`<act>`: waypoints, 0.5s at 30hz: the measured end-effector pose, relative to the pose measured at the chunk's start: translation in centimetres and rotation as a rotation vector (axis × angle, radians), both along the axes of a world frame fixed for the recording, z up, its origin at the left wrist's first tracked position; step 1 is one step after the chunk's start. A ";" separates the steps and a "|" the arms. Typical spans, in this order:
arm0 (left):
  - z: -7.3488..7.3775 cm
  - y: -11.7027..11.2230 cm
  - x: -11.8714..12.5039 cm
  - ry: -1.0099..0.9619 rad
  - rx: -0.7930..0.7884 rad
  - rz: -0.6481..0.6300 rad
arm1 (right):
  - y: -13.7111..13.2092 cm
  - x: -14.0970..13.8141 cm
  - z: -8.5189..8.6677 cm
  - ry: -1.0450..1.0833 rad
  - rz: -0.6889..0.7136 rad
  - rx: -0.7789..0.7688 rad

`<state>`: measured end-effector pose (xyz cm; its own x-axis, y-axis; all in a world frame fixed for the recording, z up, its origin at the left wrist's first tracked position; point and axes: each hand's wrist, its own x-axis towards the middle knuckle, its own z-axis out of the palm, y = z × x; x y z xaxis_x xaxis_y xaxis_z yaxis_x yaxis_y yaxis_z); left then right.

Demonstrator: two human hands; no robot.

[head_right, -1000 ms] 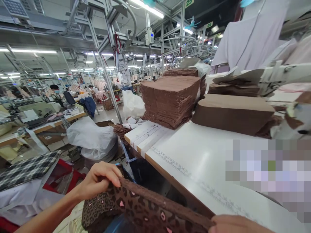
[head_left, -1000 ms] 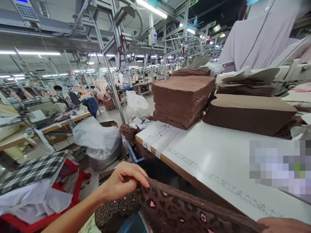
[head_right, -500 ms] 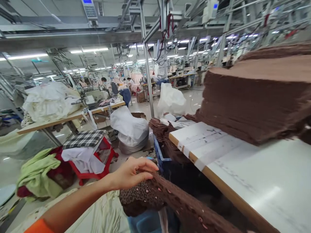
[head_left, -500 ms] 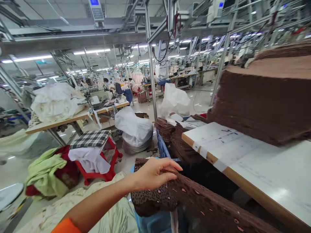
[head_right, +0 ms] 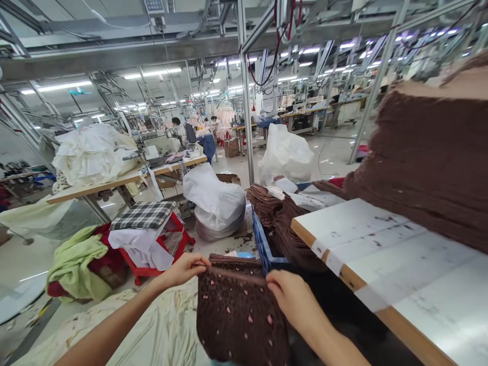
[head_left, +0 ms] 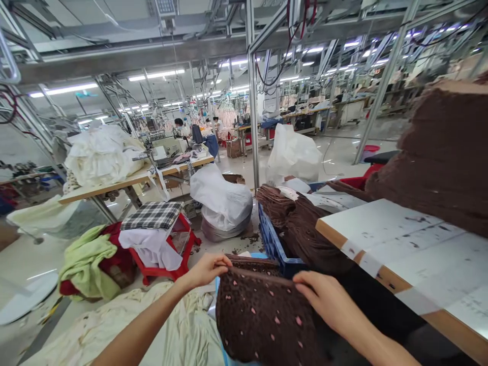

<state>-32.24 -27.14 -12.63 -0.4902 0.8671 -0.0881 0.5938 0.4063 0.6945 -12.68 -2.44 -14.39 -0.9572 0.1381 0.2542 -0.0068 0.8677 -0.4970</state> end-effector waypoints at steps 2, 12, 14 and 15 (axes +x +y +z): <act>-1.9 0.7 -2.5 0.063 -0.019 0.047 | 0.3 -3.8 -1.9 -0.064 -0.110 -0.032; -6.0 5.3 0.2 0.432 0.154 0.032 | -0.2 3.3 -3.7 0.100 -0.137 0.110; -5.0 7.8 2.8 0.482 0.258 -0.078 | -0.5 7.3 -0.1 0.218 -0.102 0.213; -4.0 9.2 4.1 0.507 0.322 -0.136 | -0.2 9.2 2.0 0.265 -0.073 0.262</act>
<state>-28.11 -17.95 -16.63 -0.2861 0.8690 0.4037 0.9139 0.1208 0.3876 -3.46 -2.65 -12.38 -0.8437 0.1007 0.5273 -0.0390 0.9681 -0.2474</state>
